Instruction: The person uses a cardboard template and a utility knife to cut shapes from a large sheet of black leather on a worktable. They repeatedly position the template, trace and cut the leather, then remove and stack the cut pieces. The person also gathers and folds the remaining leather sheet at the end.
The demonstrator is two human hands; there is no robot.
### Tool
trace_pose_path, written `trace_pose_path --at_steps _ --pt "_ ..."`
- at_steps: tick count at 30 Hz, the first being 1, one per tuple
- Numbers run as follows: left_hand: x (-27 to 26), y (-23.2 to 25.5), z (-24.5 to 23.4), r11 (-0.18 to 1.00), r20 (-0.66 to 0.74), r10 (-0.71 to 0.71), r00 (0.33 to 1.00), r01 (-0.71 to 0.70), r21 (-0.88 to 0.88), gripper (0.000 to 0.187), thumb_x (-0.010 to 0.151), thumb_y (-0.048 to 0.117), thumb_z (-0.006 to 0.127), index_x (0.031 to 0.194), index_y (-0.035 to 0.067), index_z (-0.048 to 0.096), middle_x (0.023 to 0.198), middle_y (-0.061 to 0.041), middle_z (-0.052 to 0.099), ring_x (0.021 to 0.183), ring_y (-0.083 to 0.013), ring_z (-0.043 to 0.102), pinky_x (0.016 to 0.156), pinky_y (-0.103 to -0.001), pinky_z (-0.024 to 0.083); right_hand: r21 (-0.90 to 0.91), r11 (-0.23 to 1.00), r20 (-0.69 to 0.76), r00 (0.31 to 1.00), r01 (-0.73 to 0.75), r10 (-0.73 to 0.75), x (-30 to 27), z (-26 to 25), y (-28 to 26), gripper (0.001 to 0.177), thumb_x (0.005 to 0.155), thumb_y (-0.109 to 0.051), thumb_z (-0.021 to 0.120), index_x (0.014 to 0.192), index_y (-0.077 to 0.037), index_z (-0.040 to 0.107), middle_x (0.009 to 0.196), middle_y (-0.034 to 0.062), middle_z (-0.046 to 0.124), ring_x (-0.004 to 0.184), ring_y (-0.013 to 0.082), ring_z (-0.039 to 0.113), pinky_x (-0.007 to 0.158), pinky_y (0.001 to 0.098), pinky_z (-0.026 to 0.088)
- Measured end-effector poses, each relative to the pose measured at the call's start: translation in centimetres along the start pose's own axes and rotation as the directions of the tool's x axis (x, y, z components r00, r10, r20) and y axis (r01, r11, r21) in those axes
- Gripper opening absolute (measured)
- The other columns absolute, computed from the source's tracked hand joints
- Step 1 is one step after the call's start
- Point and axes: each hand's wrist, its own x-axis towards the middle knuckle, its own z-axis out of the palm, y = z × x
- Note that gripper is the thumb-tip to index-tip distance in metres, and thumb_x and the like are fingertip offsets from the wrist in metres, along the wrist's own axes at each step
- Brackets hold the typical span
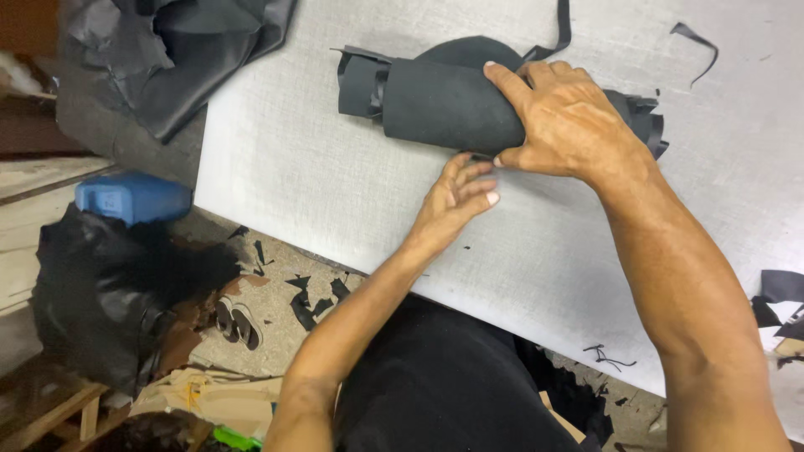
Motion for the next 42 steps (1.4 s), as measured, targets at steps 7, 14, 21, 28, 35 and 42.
trace_pose_path --at_steps 7,14,21,28,35,42 --pt "-2.6 -4.0 -3.7 0.955 0.078 -0.005 0.997 0.028 -0.295 0.09 0.097 0.039 0.063 0.161 0.0 0.014 0.164 -0.018 0.029 0.154 -0.0308 0.029 0.125 -0.046 0.026 0.598 0.711 0.334 0.921 -0.37 0.199 -2.7 0.9 -3.6 0.12 0.065 -0.05 0.081 0.162 -0.017 0.018 0.132 0.0312 0.061 0.115 0.0431 0.067 0.106 0.0515 0.05" --pt "-7.2 -3.2 -14.5 0.836 0.183 0.132 0.974 -0.011 -0.548 0.108 0.079 0.07 0.079 0.149 -0.004 0.045 0.14 -0.02 0.059 0.126 -0.0317 0.063 0.104 -0.047 0.056 0.978 0.208 0.033 0.999 -0.033 0.002 -2.1 10.0 -13.2 0.112 0.08 -0.056 0.07 0.167 -0.01 0.017 0.153 0.0355 0.045 0.142 0.0492 0.046 0.113 0.056 0.039" --pt "-4.5 0.6 -17.2 0.838 0.122 0.179 0.976 -0.087 -0.539 0.119 0.067 0.078 0.081 0.148 -0.002 0.046 0.137 -0.02 0.061 0.125 -0.0338 0.063 0.105 -0.048 0.056 0.427 0.902 -0.282 0.94 -0.056 0.191 2.1 4.6 -8.9 0.041 0.108 -0.042 0.051 0.127 -0.011 0.07 0.122 0.0177 0.075 0.113 0.0347 0.07 0.095 0.0497 0.054" --pt "-5.4 2.7 -16.0 0.901 0.315 0.136 0.939 0.016 -0.434 0.115 0.07 0.072 0.083 0.151 -0.001 0.045 0.139 -0.023 0.06 0.127 -0.0361 0.062 0.105 -0.05 0.055 0.118 0.909 -0.701 0.615 -0.399 0.361 1.9 3.9 1.3 0.041 0.098 -0.014 0.063 0.131 0.01 0.068 0.15 0.0284 0.047 0.143 0.0406 0.039 0.119 0.0542 0.03" --pt "-5.5 -0.3 -13.1 0.868 0.364 0.15 0.919 0.054 -0.493 0.112 0.073 0.067 0.084 0.153 -0.001 0.043 0.142 -0.026 0.059 0.13 -0.0384 0.06 0.106 -0.051 0.053 0.835 0.324 0.088 0.69 -0.445 0.719 -5.2 6.1 3.7 0.028 0.1 -0.028 0.062 0.1 -0.003 0.074 0.092 0.0167 0.074 0.087 0.0309 0.07 0.082 0.0493 0.057" --pt "-7.4 -3.2 -5.9 0.819 0.295 0.192 0.936 0.012 -0.573 0.118 0.071 0.067 0.084 0.157 0.0 0.039 0.144 -0.03 0.056 0.133 -0.0437 0.057 0.111 -0.058 0.049 0.685 0.566 -0.525 0.228 -0.459 0.82 -28.3 12.2 7.0 0.024 0.099 -0.01 0.067 0.121 0.0 0.07 0.115 0.0156 0.07 0.105 0.0287 0.07 0.094 0.0374 0.055"
